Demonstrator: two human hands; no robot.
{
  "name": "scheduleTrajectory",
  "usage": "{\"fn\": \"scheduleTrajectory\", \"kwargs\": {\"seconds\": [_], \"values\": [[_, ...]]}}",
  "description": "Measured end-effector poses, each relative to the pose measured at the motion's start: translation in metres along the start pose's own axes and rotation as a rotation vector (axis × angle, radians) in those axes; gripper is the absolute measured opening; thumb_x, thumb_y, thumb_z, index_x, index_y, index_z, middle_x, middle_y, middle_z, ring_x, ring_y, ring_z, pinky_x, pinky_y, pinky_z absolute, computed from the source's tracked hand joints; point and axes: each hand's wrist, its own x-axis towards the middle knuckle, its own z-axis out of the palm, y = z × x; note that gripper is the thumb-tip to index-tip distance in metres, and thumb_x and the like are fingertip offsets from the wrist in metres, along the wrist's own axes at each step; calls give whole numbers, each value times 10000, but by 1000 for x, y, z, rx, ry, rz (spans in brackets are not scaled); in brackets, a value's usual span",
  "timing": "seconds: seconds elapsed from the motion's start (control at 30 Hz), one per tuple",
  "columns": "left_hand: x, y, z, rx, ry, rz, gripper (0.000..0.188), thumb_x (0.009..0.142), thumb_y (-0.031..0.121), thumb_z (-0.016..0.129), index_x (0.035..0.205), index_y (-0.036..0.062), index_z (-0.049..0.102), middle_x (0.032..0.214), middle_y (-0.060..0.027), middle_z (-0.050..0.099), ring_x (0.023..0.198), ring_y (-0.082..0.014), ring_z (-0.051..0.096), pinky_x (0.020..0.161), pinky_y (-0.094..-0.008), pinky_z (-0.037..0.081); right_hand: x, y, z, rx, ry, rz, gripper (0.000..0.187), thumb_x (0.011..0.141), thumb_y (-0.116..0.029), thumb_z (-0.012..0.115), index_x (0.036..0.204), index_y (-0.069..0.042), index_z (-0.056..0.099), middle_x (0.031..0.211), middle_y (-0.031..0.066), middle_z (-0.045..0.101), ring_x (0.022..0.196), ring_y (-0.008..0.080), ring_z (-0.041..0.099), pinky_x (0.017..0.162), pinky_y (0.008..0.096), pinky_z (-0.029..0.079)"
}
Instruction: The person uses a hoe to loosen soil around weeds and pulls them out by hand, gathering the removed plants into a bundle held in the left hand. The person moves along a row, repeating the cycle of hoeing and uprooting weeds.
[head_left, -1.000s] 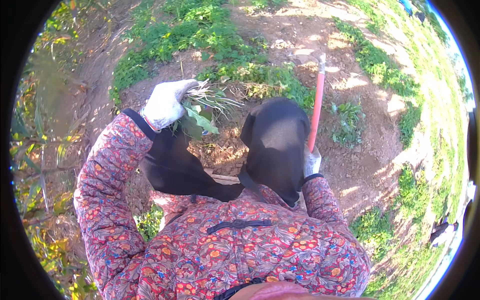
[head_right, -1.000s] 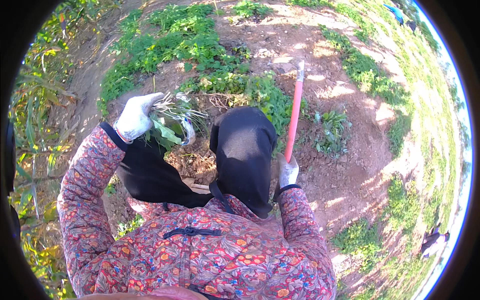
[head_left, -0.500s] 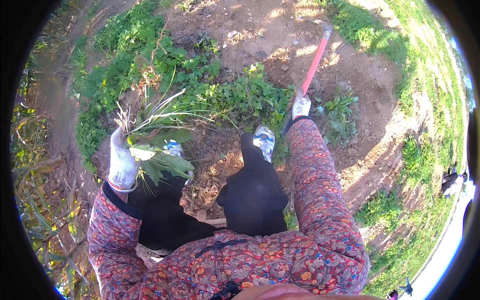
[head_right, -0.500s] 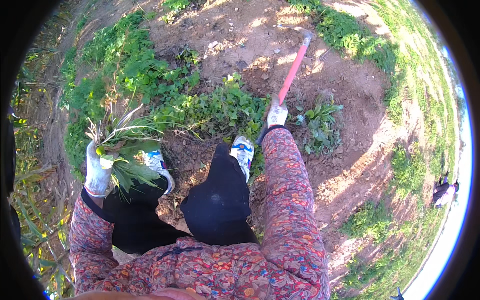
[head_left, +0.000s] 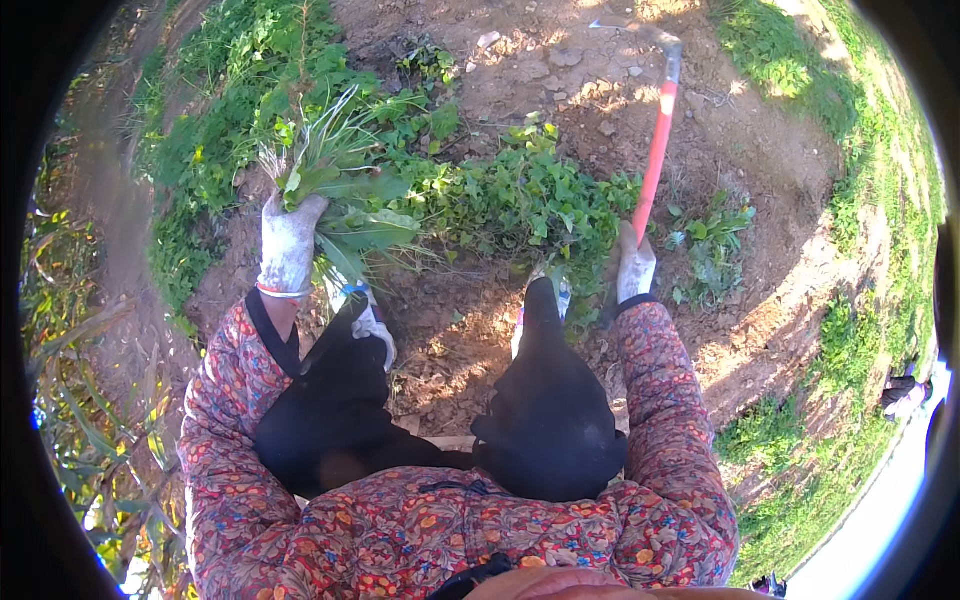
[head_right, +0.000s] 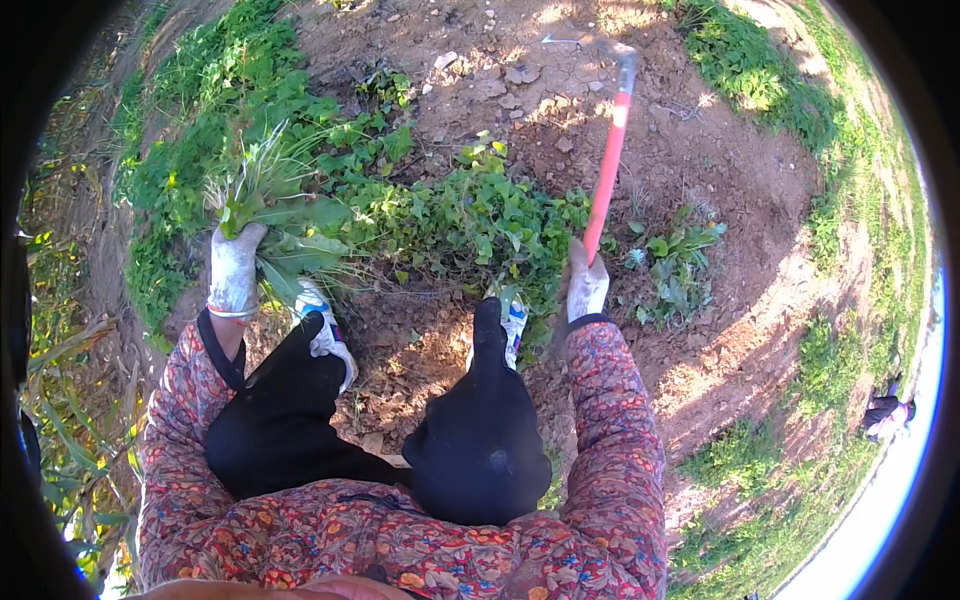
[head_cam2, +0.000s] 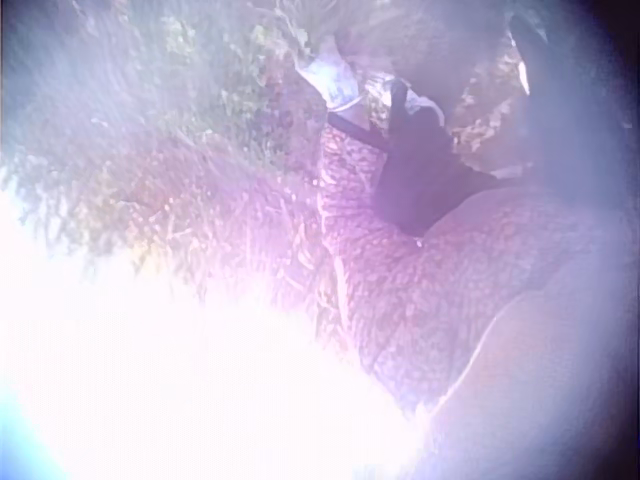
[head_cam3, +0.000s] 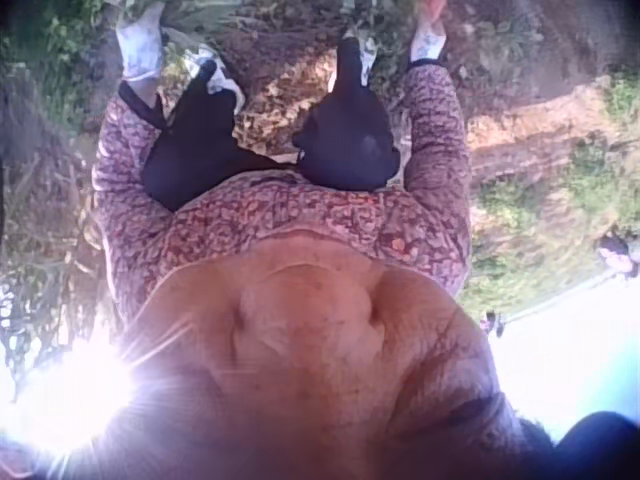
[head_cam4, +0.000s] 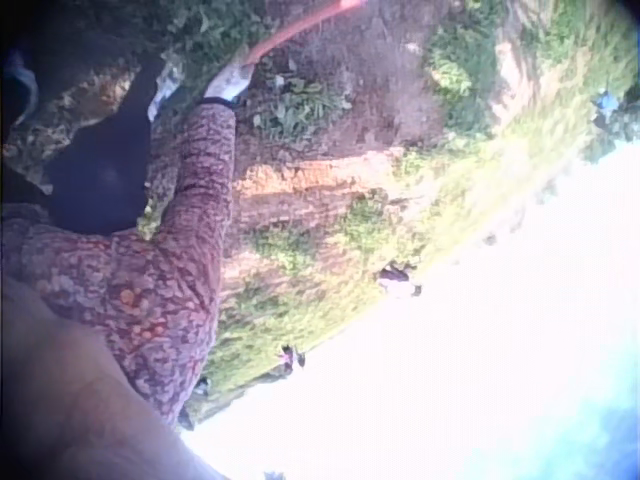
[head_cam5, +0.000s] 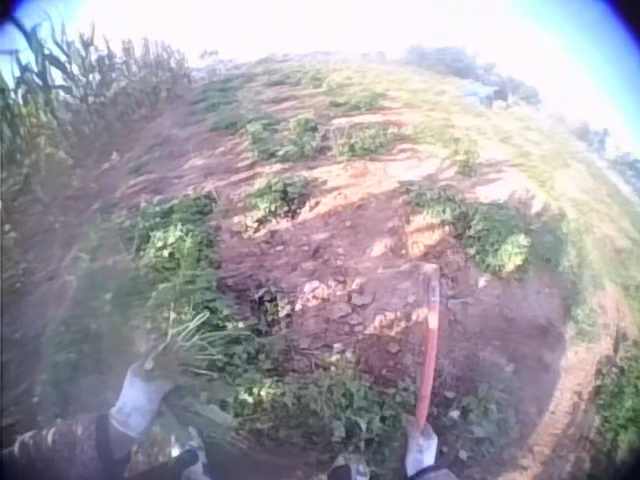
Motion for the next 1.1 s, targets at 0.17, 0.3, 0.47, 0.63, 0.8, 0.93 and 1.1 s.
{"fn": "scheduleTrajectory", "kwargs": {"seconds": [0.17, 0.3, 0.47, 0.63, 0.8, 0.93, 1.1], "values": [[9, -12, -3, -156, 49, -92, 361, 884, -8, 583, 1242, -8, 623, 1118, -79, 685, 914, -149, 657, 797, -296, 545, 133, -58, 61, 127, 192, -150, 377, 907, -436, 619, 798, -86, 532, 559, 14, 489, 415, 165, 486, 380, 339, 381], [16, -36, -25, -137, 92, -91, 363, 879, 5, 585, 1241, -5, 609, 1079, -58, 680, 893, -151, 653, 791, -294, 543, 100, 40, 66, -630, 57, -234, 307, 876, -317, 649, 813, -16, 646, 638, 78, 607, 536, 197, 560, 509, 338, 431], [14, -54, -31, -177, 129, -57, 341, 879, 19, 585, 1218, 4, 610, 1049, -58, 672, 847, -154, 645, 752, -301, 548, 22, 108, 17, -724, -142, -202, 218, 914, -200, 618, 998, -1, 649, 842, 170, 678, 738, 266, 628, 686, 365, 481], [8, -77, -42, -130, 123, -123, 375, 861, -6, 577, 1235, 7, 615, 1065, -58, 679, 894, -142, 638, 787, -289, 537, 60, 12, 62, -363, 17, -159, 352, 893, -347, 670, 912, 3, 630, 663, 76, 613, 599, 229, 570, 577, 396, 456], [11, -69, -33, -257, 142, -153, 369, 848, -22, 575, 1210, 22, 629, 1071, -55, 668, 883, -146, 636, 789, -295, 538, 150, -25, 77, -186, 350, -352, 430, 871, -390, 674, 795, 24, 588, 601, 111, 541, 562, 248, 550, 553, 409, 412], [18, -73, -24, -239, 82, -128, 366, 850, -19, 574, 1209, 26, 629, 1064, -51, 662, 889, -143, 630, 788, -295, 535, 111, 76, 38, -379, 245, -258, 347, 861, -337, 699, 937, -3, 646, 724, 135, 630, 656, 287, 599, 643, 398, 471], [15, -80, -37, -214, 137, -121, 352, 859, -18, 575, 1206, 15, 626, 1062, -57, 666, 884, -148, 639, 796, -295, 533, 20, 88, 12, -322, 40, -32, 294, 888, -330, 688, 926, -46, 622, 673, 70, 596, 537, 202, 567, 499, 364, 454]]}}
